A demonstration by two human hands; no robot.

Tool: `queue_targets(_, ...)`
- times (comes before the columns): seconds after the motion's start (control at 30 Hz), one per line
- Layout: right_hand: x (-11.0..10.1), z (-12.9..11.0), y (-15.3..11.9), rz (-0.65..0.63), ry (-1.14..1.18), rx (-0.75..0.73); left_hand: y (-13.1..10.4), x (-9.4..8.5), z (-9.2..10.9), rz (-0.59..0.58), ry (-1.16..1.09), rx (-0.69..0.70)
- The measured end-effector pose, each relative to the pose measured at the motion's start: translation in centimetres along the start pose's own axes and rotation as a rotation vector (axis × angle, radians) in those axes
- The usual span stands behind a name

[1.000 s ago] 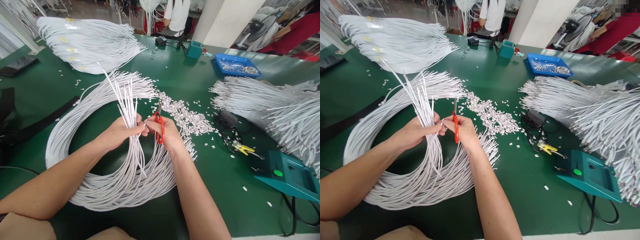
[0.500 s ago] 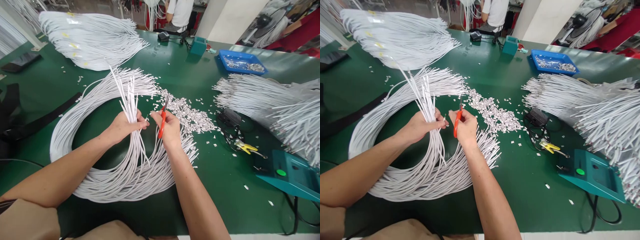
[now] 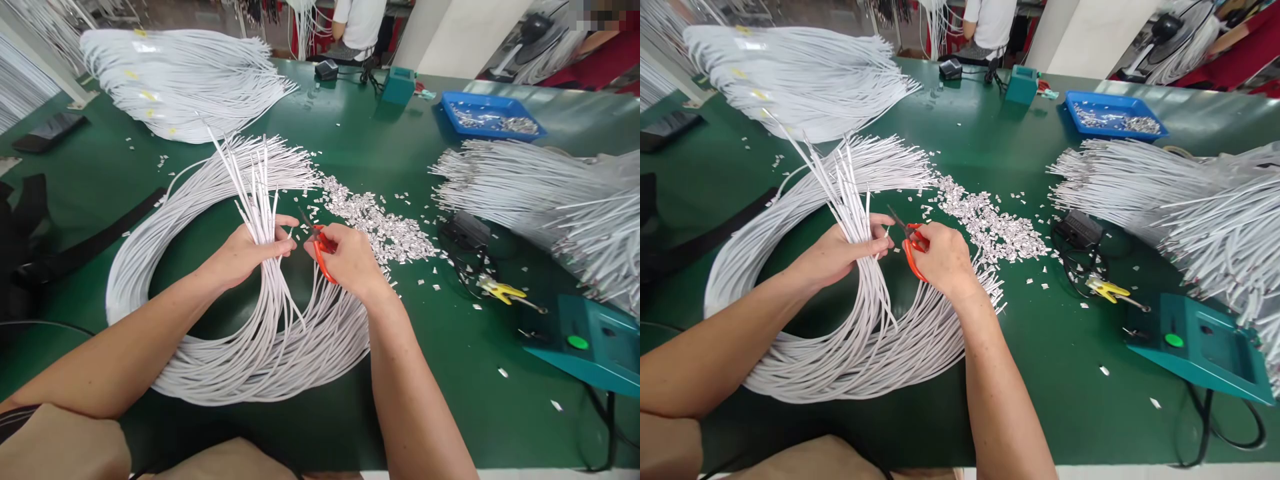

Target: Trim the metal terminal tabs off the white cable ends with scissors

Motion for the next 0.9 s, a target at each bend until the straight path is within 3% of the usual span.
queue_targets(0.13,0.13,-0.12,-0.26,-0.073,-0.319,-0.110,-0.08,0.03,0.09,0.039,0.046,-0.003)
queue_targets(0.4,0.53,-0.23,-0.12,-0.090,-0.597,-0.161,-0.25,-0.09,0.17,0.063,0.083,-0.043)
queue_targets(0.9,-0.19,-0.33,-0.27,-0.127,-0.754,-0.309,-0.10,-0.56,-0.14,0.103,0.150,-0.065)
Point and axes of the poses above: each hand's wrist, its own y-axis towards the middle knuckle, its own x-axis out of the palm, z = x × y, the point moved 4 cm from there along y, towards the middle knuckle, and after that the axes turned 9 degrees about -x, right-handed, at the moved point
